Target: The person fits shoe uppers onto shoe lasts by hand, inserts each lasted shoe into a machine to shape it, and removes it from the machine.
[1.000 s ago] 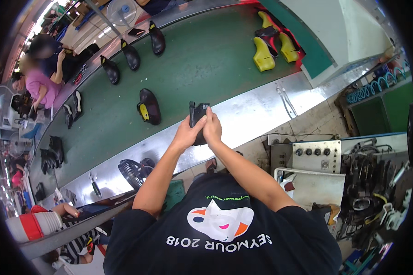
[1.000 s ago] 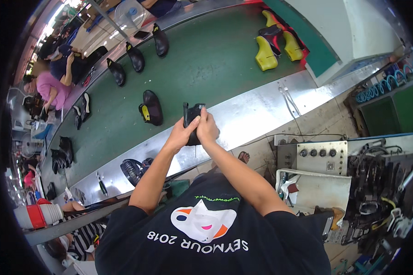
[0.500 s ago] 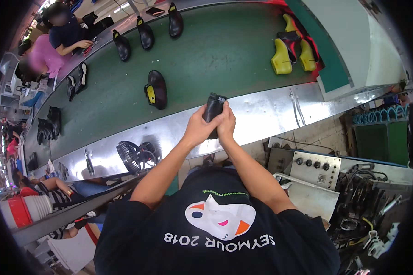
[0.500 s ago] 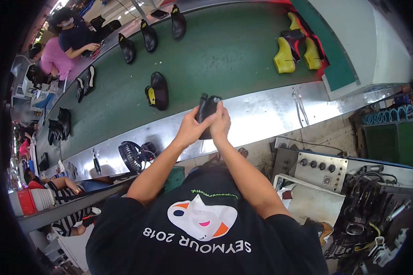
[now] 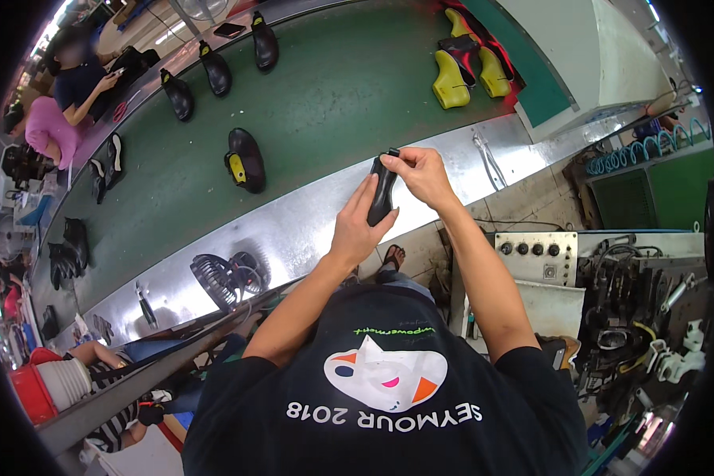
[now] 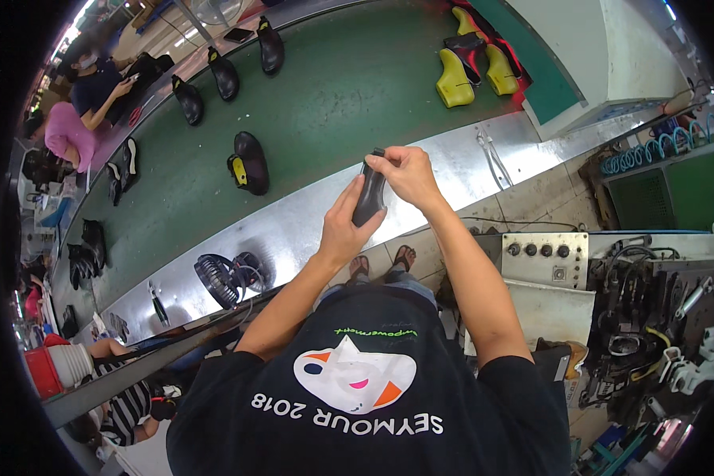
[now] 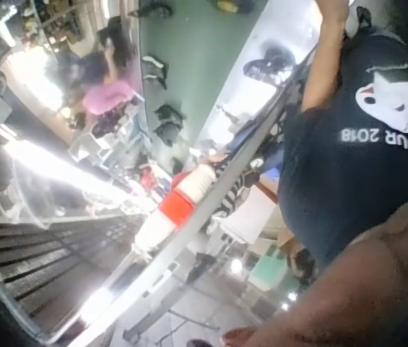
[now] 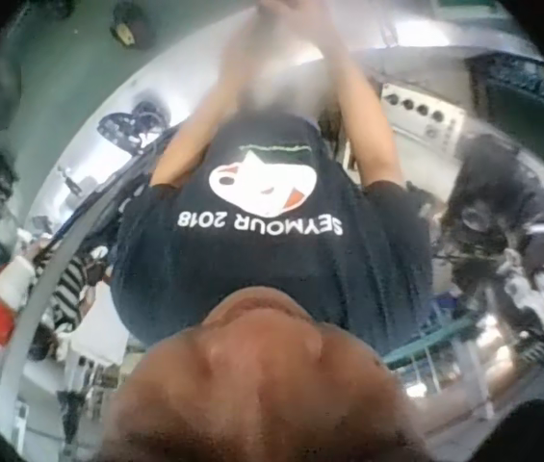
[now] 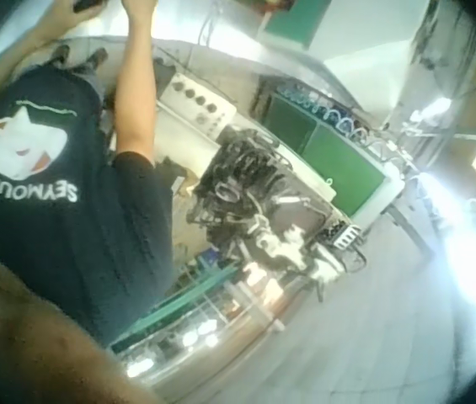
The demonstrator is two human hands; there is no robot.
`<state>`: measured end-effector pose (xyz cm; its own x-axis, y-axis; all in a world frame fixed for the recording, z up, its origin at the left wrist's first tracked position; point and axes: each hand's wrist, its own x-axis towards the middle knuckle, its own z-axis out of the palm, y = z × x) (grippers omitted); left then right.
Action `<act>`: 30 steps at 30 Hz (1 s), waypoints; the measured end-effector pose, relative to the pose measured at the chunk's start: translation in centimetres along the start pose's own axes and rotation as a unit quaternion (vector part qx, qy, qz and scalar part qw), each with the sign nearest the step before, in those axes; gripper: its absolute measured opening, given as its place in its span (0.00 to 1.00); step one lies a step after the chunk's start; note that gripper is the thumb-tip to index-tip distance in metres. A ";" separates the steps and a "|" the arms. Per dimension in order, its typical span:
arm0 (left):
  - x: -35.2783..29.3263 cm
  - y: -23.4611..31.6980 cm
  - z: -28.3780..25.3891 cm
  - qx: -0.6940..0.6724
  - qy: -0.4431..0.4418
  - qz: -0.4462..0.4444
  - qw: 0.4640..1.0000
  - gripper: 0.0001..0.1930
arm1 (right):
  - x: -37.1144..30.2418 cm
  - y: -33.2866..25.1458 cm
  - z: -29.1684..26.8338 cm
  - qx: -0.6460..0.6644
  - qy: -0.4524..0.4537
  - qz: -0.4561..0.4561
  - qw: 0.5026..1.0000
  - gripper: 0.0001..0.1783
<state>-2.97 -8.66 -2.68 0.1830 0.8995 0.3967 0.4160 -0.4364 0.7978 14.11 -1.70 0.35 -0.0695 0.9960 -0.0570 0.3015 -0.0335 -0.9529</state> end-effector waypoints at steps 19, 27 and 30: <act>-1.5 -0.6 0.1 -0.041 0.025 -0.065 0.997 0.46 | -3.1 0.5 2.5 0.012 0.137 -0.081 0.987 0.17; 3.1 -2.4 -2.4 -0.073 -0.101 0.033 0.992 0.44 | -7.1 0.8 1.5 -0.068 -0.037 -0.053 0.996 0.36; 5.0 -2.4 -3.4 -0.022 -0.176 -0.007 0.984 0.41 | -5.5 0.7 0.7 -0.112 -0.060 -0.060 0.990 0.41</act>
<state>-6.06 -3.20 -1.07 0.4789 0.8525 0.2095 0.3830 -0.4176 0.8240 14.06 -7.22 -0.21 -0.2271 0.9739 0.0053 0.4864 0.1182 -0.8657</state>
